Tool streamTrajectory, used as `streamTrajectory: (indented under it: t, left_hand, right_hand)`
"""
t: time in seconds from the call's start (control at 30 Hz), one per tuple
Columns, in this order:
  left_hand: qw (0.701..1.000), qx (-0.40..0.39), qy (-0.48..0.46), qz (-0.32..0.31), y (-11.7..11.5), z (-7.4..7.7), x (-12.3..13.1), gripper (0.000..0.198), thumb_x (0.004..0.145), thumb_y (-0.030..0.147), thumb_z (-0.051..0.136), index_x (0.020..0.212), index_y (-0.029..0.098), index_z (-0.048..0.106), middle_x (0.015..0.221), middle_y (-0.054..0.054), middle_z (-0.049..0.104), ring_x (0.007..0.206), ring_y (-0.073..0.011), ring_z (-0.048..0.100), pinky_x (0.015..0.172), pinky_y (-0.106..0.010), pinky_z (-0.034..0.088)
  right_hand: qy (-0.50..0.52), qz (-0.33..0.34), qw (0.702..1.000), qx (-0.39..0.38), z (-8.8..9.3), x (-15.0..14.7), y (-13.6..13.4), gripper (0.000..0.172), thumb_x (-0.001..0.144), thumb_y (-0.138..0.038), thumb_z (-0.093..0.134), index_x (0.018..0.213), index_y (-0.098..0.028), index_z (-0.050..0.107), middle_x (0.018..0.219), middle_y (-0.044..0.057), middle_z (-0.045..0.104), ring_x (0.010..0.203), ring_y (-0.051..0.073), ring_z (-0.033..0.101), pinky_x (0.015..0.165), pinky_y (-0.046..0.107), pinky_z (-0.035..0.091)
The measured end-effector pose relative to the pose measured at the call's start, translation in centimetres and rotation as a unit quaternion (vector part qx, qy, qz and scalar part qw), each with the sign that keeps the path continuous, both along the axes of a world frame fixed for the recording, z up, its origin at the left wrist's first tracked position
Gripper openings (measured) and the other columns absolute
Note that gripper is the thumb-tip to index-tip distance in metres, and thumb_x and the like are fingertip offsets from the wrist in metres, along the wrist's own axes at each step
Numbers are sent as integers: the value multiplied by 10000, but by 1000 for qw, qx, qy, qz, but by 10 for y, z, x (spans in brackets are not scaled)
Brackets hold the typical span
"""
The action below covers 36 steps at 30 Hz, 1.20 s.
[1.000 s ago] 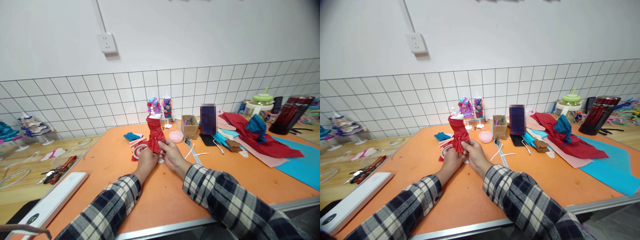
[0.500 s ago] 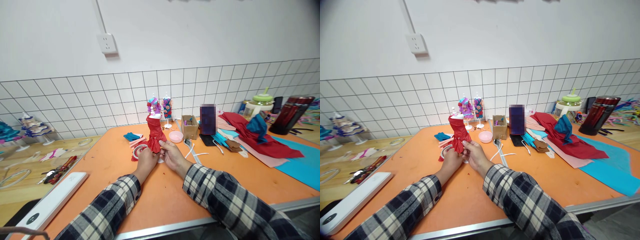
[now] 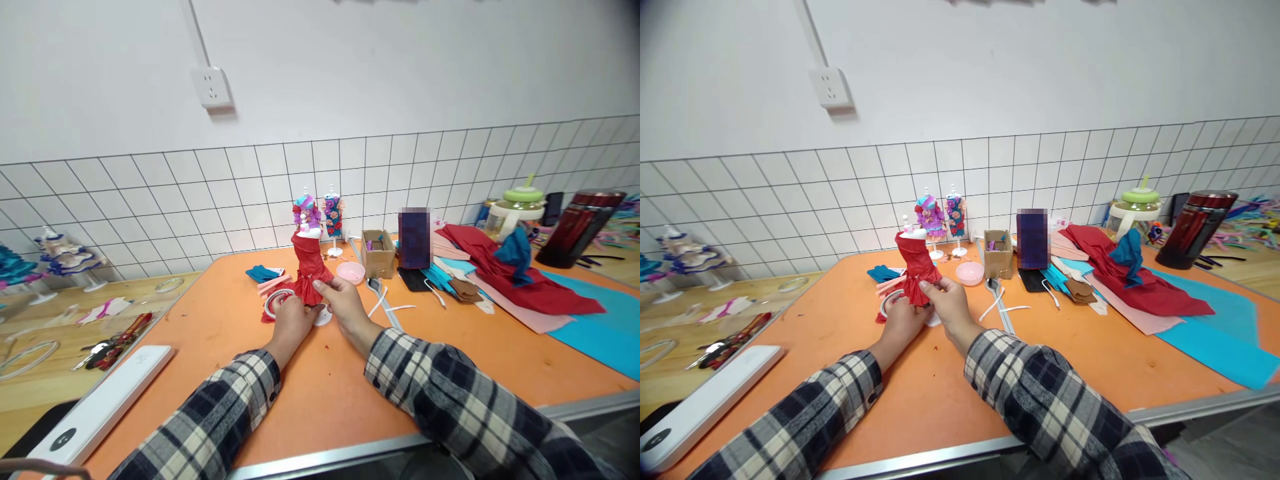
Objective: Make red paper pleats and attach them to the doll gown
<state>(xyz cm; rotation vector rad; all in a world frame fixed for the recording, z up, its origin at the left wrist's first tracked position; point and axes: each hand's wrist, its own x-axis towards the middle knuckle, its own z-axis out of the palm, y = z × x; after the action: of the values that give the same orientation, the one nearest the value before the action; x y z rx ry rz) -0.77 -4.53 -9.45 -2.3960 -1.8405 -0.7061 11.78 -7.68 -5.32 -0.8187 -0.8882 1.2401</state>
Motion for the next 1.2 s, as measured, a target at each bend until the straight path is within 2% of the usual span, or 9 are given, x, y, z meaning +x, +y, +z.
streamTrajectory:
  t: [0.23,0.4,0.53,0.7,0.93,1.07,1.2]
  left_hand:
    - [1000,-1,-9,-7,0,0,-1,279,843,379,555,776,168,724,744,-98,720,833,-280,657,958,-458,317]
    - [1000,3,-15,-15,0,1,-3,250,831,397,586,809,207,746,852,-92,749,917,-286,650,984,-455,309]
    - [1000,0,-14,-26,3,1,-5,260,851,394,556,841,237,763,906,-87,761,960,-295,650,1004,-482,299]
    - [999,-11,-7,-40,6,1,-6,251,840,376,554,830,259,776,823,-62,772,883,-287,679,993,-489,337]
    - [999,0,-15,-47,5,3,-7,253,822,342,547,880,255,777,811,-67,773,903,-296,682,914,-445,412]
    - [998,0,-26,-57,6,2,-8,263,819,348,542,897,248,772,852,-62,776,890,-278,682,857,-404,438]
    - [997,-7,-39,-71,8,1,-9,286,831,364,523,906,238,768,836,-57,774,831,-252,683,804,-372,453]
  right_hand:
    - [9,28,1000,-7,-4,3,2,375,594,-459,754,761,-152,619,579,-44,550,421,49,355,374,197,250]
    - [78,25,996,-27,-10,13,5,405,659,-540,705,762,-181,550,608,-77,477,395,24,279,360,180,253]
    - [104,36,993,-36,-12,15,11,390,618,-476,756,734,-177,533,615,-85,453,405,15,263,367,171,236]
    - [118,80,989,-49,-17,13,15,387,582,-436,789,751,-170,565,610,-88,452,408,14,292,376,168,240]
    - [56,88,994,-31,-26,15,17,357,649,-468,754,783,-168,613,609,-60,535,424,36,370,401,185,295]
    - [59,92,993,-40,-27,16,17,325,691,-452,726,816,-170,622,565,-66,523,414,46,375,403,188,291]
    - [48,91,994,-41,-23,18,15,307,670,-405,734,833,-167,628,553,-77,516,407,39,369,400,181,289]
